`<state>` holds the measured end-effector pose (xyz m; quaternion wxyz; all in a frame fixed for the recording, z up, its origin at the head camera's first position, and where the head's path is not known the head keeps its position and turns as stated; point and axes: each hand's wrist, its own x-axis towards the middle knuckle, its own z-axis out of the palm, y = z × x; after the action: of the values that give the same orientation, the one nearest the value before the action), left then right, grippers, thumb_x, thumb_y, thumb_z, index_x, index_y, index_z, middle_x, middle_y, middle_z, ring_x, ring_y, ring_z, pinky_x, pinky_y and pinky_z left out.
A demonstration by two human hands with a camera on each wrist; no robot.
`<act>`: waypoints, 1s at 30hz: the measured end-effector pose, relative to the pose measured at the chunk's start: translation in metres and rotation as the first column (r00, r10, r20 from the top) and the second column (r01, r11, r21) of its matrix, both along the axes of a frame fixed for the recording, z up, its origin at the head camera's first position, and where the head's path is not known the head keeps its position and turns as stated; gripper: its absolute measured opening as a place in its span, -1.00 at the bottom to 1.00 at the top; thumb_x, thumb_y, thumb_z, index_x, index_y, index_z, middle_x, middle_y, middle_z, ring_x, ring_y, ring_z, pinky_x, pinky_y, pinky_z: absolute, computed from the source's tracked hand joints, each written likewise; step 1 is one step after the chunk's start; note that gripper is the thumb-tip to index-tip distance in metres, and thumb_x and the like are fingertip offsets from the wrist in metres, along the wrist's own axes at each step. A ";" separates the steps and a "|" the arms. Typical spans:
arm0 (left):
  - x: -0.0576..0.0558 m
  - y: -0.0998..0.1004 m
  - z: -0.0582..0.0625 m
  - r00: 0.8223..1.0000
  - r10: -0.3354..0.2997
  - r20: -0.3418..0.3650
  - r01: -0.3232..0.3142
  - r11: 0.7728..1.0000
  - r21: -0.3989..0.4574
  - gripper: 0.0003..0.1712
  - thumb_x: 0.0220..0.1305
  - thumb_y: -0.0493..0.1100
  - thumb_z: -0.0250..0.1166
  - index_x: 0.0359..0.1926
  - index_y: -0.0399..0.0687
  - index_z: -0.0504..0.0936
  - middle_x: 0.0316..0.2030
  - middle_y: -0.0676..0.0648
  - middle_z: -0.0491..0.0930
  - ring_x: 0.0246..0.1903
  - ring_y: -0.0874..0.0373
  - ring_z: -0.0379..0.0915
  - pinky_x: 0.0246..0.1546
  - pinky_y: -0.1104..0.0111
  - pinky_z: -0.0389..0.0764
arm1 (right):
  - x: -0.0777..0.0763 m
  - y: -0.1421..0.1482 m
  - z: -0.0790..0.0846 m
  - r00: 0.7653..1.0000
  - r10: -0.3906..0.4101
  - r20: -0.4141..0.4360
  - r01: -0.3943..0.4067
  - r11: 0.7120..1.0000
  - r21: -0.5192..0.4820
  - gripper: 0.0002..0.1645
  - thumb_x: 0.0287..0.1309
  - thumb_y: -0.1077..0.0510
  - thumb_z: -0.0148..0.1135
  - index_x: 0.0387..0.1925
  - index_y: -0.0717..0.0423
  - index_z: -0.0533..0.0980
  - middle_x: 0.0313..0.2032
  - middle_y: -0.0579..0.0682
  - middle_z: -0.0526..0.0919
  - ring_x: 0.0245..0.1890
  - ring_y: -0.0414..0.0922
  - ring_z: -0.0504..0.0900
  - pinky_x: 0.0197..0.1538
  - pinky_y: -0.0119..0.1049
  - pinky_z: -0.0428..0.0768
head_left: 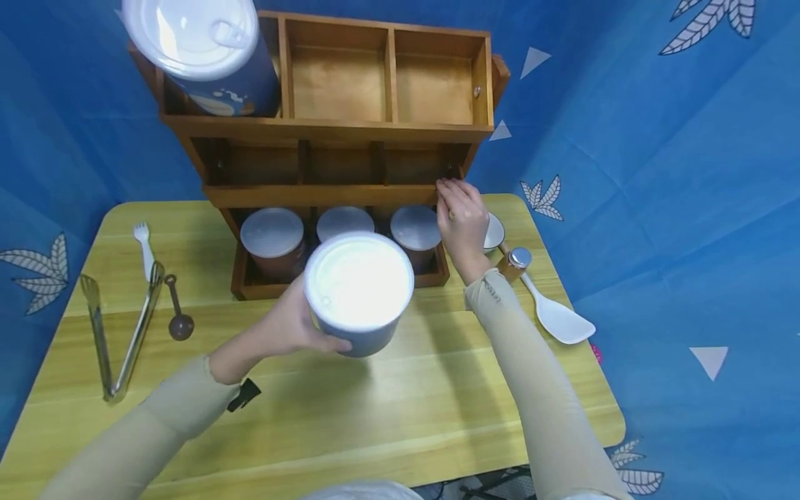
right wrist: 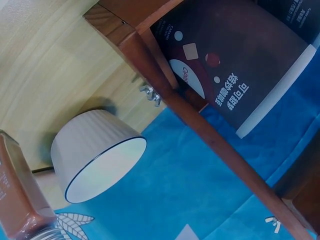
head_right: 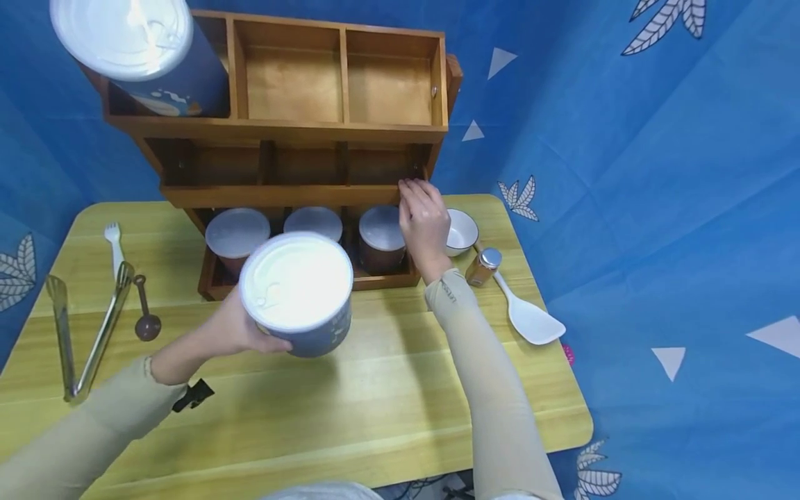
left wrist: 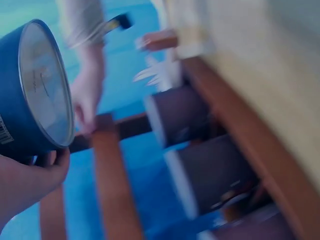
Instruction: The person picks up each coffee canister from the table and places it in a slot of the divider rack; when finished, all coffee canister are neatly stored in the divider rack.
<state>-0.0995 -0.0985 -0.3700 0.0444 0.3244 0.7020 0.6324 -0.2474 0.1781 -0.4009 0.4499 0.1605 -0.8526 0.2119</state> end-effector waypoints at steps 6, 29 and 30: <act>-0.020 -0.009 0.052 0.991 0.129 -0.049 -0.123 0.987 0.104 0.27 -0.32 -0.41 0.59 0.46 -0.02 0.13 0.32 -0.06 0.35 0.30 0.10 0.31 0.32 0.26 0.38 | 0.001 -0.001 0.001 1.000 0.010 0.001 -0.010 1.000 -0.005 -0.78 0.26 0.28 0.21 -0.13 0.22 0.71 -0.12 0.11 0.78 -0.02 0.04 0.70 0.16 -0.18 0.61; -0.115 0.034 0.143 0.690 0.646 -0.326 -0.522 0.757 0.394 0.23 -0.32 -0.20 0.62 0.36 -0.40 0.09 0.29 -0.18 0.33 0.28 0.21 0.26 0.38 0.41 0.22 | 0.001 0.002 0.000 0.997 0.063 -0.037 -0.064 0.997 -0.034 -0.78 0.22 0.31 0.22 -0.15 0.24 0.71 -0.14 0.12 0.78 -0.02 0.05 0.69 0.18 -0.17 0.61; -0.119 0.036 0.143 0.679 0.661 -0.320 -0.536 0.744 0.399 0.25 -0.33 -0.18 0.62 0.36 -0.41 0.08 0.30 -0.18 0.32 0.28 0.23 0.25 0.40 0.43 0.20 | 0.001 0.002 0.000 0.997 0.068 -0.035 -0.069 0.997 -0.030 -0.78 0.22 0.31 0.22 -0.14 0.24 0.71 -0.14 0.12 0.78 -0.02 0.05 0.69 0.18 -0.16 0.60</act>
<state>-0.2186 -0.0630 -0.2275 -0.3724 0.2114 0.6660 0.6108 -0.2464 0.1803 -0.4008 0.4594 0.1864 -0.8353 0.2376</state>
